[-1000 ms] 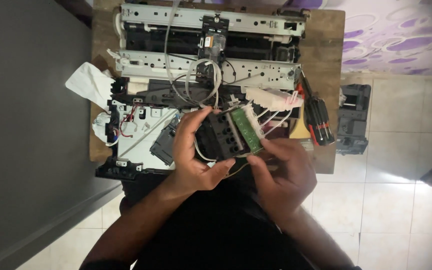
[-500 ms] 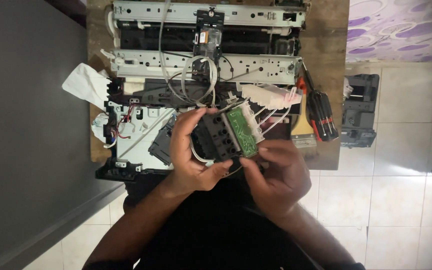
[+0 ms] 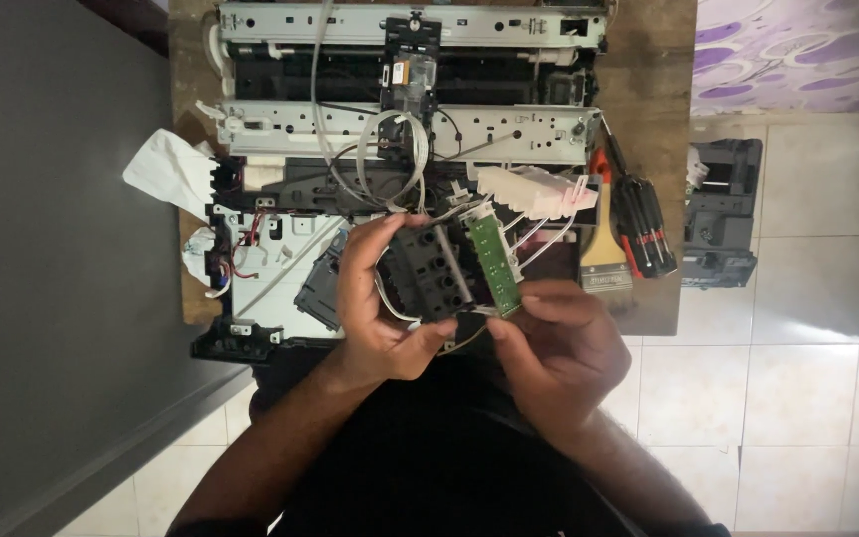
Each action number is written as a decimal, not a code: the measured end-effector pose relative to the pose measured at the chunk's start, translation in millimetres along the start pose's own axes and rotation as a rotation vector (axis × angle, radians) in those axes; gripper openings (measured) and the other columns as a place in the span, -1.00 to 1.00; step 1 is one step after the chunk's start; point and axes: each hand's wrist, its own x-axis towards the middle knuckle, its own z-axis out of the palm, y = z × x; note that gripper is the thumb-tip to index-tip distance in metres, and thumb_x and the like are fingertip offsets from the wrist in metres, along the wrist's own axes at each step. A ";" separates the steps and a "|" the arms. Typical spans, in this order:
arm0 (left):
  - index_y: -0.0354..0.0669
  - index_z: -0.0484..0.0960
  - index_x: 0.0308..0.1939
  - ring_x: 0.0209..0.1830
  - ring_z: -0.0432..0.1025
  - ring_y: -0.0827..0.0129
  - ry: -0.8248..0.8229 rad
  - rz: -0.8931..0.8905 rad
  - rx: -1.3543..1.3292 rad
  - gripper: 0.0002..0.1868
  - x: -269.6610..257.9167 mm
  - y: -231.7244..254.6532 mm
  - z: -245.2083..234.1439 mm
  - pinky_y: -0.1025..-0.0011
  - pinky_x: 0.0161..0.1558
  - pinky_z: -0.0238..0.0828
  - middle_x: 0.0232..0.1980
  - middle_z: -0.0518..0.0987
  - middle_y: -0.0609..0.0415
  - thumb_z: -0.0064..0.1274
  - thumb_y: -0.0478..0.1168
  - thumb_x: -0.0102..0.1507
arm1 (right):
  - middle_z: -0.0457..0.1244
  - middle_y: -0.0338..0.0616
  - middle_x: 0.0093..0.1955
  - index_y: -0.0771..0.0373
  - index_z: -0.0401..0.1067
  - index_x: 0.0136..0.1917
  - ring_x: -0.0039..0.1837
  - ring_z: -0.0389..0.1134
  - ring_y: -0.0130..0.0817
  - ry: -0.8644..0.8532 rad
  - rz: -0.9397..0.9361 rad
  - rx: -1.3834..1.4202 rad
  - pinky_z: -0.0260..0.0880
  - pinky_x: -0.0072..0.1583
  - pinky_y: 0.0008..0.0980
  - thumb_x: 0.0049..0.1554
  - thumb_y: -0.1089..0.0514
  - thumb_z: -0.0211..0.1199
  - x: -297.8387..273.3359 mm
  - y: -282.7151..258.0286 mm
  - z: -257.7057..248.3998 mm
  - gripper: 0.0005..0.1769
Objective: The person holds a printer ink cartridge assembly and uses a screwdriver to remove a small circuit board from it. They then place the board on the table and reattach the assembly to the printer's internal mechanism.
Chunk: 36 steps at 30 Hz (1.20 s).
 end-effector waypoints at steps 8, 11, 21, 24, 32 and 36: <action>-0.51 0.29 0.32 0.22 0.42 -0.15 -0.008 -0.017 -0.013 -0.03 0.6 0.1 -1.3 -0.09 0.26 0.37 0.18 0.43 -0.33 0.33 0.18 0.14 | 0.32 0.24 -0.12 0.54 0.35 -0.07 -0.22 0.41 -0.25 -0.020 -0.007 0.015 0.46 -0.25 -0.42 -0.01 0.42 0.49 -0.8 3.3 -1.4 -0.66; -0.51 0.29 0.32 0.22 0.42 -0.14 -0.016 -0.023 -0.016 -0.02 1.9 0.3 -1.8 -0.07 0.26 0.36 0.18 0.43 -0.34 0.33 0.18 0.13 | 0.32 0.19 -0.13 0.51 0.37 -0.07 -0.23 0.36 -0.30 -0.015 -0.041 -0.011 0.42 -0.24 -0.44 -0.05 0.42 0.53 0.3 1.7 -0.1 -0.63; -0.45 0.22 0.38 0.27 0.36 -0.09 -0.032 -0.054 -0.042 -0.04 2.0 0.2 -1.1 -0.07 0.30 0.31 0.23 0.36 -0.31 0.27 0.19 0.20 | 0.36 0.13 -0.21 0.47 0.49 -0.14 -0.31 0.38 -0.07 -0.039 -0.238 -0.251 0.41 -0.27 -0.32 -0.13 0.32 0.65 11.4 -0.2 -2.0 -0.62; -0.51 0.23 0.35 0.26 0.37 -0.17 -0.031 -0.038 -0.024 -0.03 1.5 -2.4 -1.1 -0.10 0.29 0.30 0.21 0.37 -0.35 0.26 0.19 0.18 | 0.37 0.09 -0.23 0.47 0.51 -0.13 -0.32 0.39 -0.09 -0.050 -0.272 -0.295 0.42 -0.28 -0.32 -0.13 0.31 0.66 14.1 2.4 -2.6 -0.62; -0.51 0.21 0.36 0.25 0.36 -0.12 -0.038 -0.048 -0.049 -0.01 -2.4 -5.2 -1.1 -0.08 0.28 0.30 0.20 0.36 -0.34 0.26 0.21 0.18 | 0.37 0.04 -0.22 0.43 0.52 -0.11 -0.30 0.41 -0.02 -0.105 -0.339 -0.372 0.44 -0.28 -0.25 -0.08 0.32 0.62 21.4 -12.1 3.1 -0.67; -0.53 0.19 0.36 0.25 0.34 -0.09 -0.047 -0.064 -0.083 -0.01 -0.9 -2.8 -2.6 -0.07 0.29 0.31 0.20 0.34 -0.35 0.28 0.16 0.17 | 0.37 0.04 -0.23 0.44 0.50 -0.13 -0.33 0.40 -0.04 -0.083 -0.344 -0.354 0.42 -0.31 -0.26 -0.06 0.32 0.60 21.4 -10.3 3.6 -0.70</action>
